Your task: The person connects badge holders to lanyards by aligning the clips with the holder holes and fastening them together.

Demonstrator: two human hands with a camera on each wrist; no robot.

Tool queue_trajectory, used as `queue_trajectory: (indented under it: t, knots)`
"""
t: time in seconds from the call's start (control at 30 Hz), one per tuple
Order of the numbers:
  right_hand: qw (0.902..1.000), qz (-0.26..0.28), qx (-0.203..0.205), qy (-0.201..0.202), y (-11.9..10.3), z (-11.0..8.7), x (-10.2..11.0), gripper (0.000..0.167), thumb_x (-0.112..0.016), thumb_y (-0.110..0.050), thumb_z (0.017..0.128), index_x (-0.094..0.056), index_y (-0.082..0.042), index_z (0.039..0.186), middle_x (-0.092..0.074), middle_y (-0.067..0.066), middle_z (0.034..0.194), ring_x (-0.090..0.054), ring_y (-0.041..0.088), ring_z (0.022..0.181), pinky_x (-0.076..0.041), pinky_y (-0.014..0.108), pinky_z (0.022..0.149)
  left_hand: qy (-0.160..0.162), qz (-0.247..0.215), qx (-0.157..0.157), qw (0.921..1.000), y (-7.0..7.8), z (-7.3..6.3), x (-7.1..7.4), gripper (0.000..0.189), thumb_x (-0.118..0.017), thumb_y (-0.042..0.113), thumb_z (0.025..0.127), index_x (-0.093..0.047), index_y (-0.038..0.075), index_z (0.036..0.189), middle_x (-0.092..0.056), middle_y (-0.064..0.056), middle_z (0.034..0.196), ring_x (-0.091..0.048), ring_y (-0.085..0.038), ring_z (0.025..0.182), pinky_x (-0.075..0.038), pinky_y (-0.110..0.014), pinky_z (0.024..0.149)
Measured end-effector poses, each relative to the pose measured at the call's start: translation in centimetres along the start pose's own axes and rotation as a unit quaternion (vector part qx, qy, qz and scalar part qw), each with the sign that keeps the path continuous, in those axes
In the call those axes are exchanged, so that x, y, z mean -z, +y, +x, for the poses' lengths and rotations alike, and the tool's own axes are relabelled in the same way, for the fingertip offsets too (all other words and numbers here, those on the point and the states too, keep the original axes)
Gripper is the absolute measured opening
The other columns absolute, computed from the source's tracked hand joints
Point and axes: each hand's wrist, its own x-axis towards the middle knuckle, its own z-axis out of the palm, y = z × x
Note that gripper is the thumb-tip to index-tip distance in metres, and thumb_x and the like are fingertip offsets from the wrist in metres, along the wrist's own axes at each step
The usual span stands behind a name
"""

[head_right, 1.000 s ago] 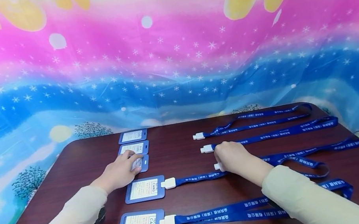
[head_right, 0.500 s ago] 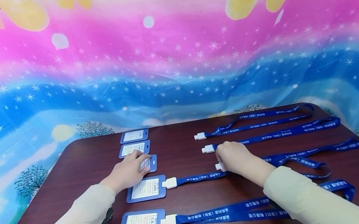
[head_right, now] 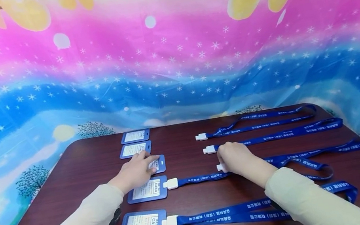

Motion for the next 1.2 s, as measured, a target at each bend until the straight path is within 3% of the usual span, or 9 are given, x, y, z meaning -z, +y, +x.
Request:
queue_trajectory:
  t: [0.13, 0.3, 0.53, 0.87, 1.2]
  knots:
    - [1.0000, 0.005, -0.003, -0.004, 0.1, 0.0, 0.0, 0.013, -0.084, -0.009, 0.079, -0.072, -0.014, 0.075, -0.064, -0.002, 0.074, -0.060, 0.016, 0.071, -0.056, 0.043, 0.076, -0.001, -0.008, 0.001, 1.0000, 0.1, 0.1, 0.1, 0.047, -0.068, 0.029, 0.095, -0.058, 0.025, 0.140, -0.049, -0.012, 0.143, -0.046, -0.034, 0.129, -0.043, -0.056, 0.101]
    - [0.9998, 0.008, -0.001, -0.018, 0.3, -0.1, 0.1, 0.012, -0.081, -0.009, 0.082, -0.072, -0.014, 0.076, -0.063, -0.003, 0.074, -0.057, 0.014, 0.068, -0.056, 0.039, 0.072, -0.010, -0.021, 0.007, 0.9997, 0.0, 0.2, 0.2, 0.047, -0.069, 0.028, 0.094, -0.059, 0.024, 0.139, -0.041, -0.015, 0.152, -0.033, -0.043, 0.140, -0.035, -0.061, 0.106]
    - [0.9991, -0.012, 0.017, -0.038, -0.3, 0.2, 0.6, 0.008, -0.079, -0.012, 0.084, -0.072, -0.009, 0.084, -0.064, 0.000, 0.075, -0.056, 0.015, 0.066, -0.053, 0.038, 0.068, 0.001, -0.020, 0.004, 0.9998, 0.1, 0.3, 0.2, 0.047, -0.071, 0.026, 0.092, -0.060, 0.023, 0.138, -0.042, -0.014, 0.152, -0.033, -0.045, 0.139, -0.034, -0.061, 0.107]
    - [0.9974, -0.035, 0.051, -0.036, -2.2, 2.1, -0.1, 0.008, -0.079, -0.015, 0.085, -0.074, -0.009, 0.083, -0.061, -0.002, 0.069, -0.052, 0.013, 0.060, -0.049, 0.033, 0.061, -0.001, -0.027, 0.011, 0.9996, 0.3, 0.8, 0.4, 0.049, -0.075, 0.024, 0.089, -0.062, 0.020, 0.136, -0.040, -0.016, 0.153, -0.034, -0.049, 0.138, -0.035, -0.062, 0.106]
    - [0.9933, -0.082, 0.080, -0.016, -5.0, 4.2, -0.9, 0.013, -0.079, -0.017, 0.085, -0.072, -0.007, 0.088, -0.064, 0.003, 0.076, -0.061, 0.019, 0.069, -0.056, 0.038, 0.068, 0.003, -0.015, 0.008, 0.9999, 0.2, 0.8, 0.4, 0.052, -0.075, 0.025, 0.088, -0.060, 0.017, 0.137, -0.042, -0.015, 0.152, -0.036, -0.048, 0.137, -0.037, -0.062, 0.104]
